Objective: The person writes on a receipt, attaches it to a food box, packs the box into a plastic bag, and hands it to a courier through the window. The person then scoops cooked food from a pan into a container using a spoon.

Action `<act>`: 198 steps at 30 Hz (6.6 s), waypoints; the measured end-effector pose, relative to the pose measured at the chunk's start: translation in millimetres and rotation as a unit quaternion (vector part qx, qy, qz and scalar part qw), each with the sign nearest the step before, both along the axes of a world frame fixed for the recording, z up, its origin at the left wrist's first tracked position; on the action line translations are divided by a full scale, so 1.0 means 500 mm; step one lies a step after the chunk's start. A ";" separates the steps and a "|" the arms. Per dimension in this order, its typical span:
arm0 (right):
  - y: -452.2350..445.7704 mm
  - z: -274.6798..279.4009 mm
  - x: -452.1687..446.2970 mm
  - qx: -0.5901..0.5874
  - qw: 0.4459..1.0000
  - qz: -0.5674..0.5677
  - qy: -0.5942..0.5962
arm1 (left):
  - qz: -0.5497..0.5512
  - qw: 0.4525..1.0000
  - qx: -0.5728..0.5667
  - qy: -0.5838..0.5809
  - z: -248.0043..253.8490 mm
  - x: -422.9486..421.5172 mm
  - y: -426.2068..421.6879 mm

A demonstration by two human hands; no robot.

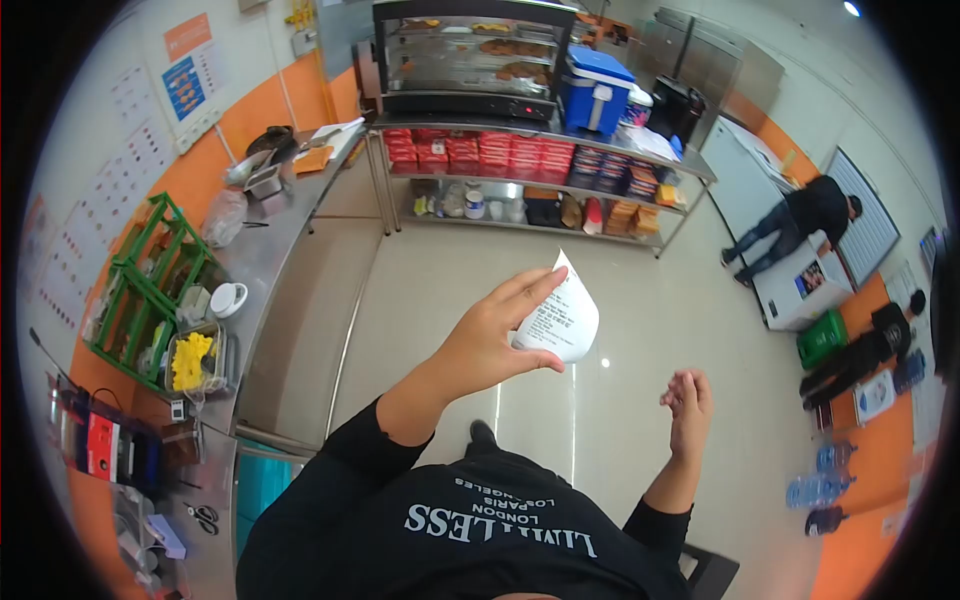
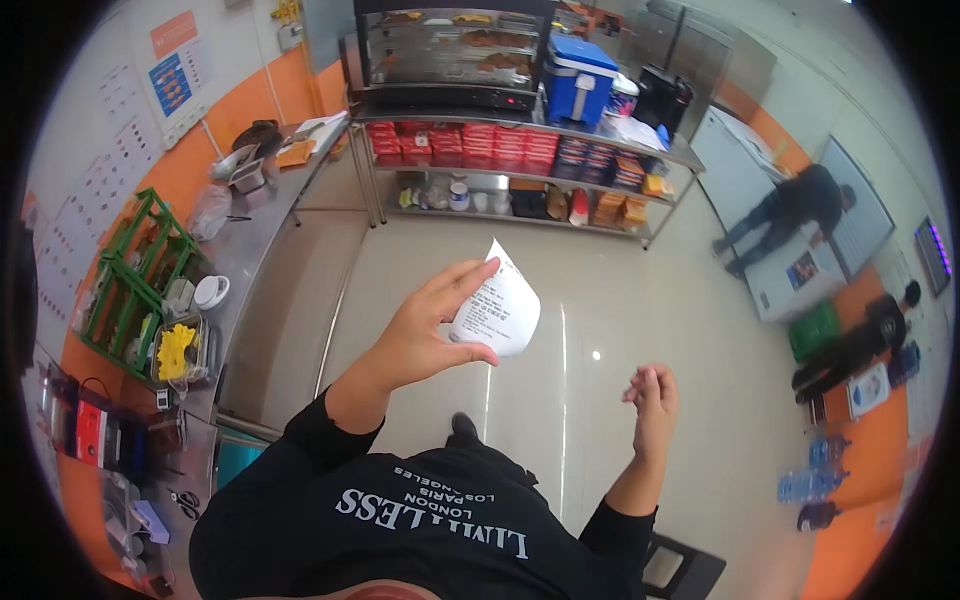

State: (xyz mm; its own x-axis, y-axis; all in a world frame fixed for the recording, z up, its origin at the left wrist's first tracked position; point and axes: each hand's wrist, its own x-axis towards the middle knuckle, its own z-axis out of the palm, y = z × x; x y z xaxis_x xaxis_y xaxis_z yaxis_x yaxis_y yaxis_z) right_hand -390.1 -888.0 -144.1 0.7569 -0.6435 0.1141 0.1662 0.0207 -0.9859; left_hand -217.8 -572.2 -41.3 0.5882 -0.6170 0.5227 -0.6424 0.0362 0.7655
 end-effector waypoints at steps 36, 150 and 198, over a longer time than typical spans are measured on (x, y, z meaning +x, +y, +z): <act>0.382 -0.300 1.528 0.059 0.886 0.419 0.189 | 0.301 0.913 0.249 0.115 -0.524 1.394 0.487; 2.018 -0.404 1.685 -0.480 0.371 0.747 -0.272 | 0.910 0.334 0.148 0.194 -0.645 0.967 1.104; 1.720 -0.453 1.797 -0.346 0.238 0.817 -0.396 | 0.875 0.317 0.258 0.260 -0.625 0.959 1.031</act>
State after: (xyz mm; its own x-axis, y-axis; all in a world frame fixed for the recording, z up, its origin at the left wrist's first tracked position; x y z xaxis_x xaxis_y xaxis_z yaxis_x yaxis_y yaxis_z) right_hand 508.3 -27.8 -370.6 -0.5023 0.8152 0.2882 0.6326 0.5737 -0.5203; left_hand 261.5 -56.7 -353.7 0.1905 0.9668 0.1702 0.8842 -0.2443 0.3981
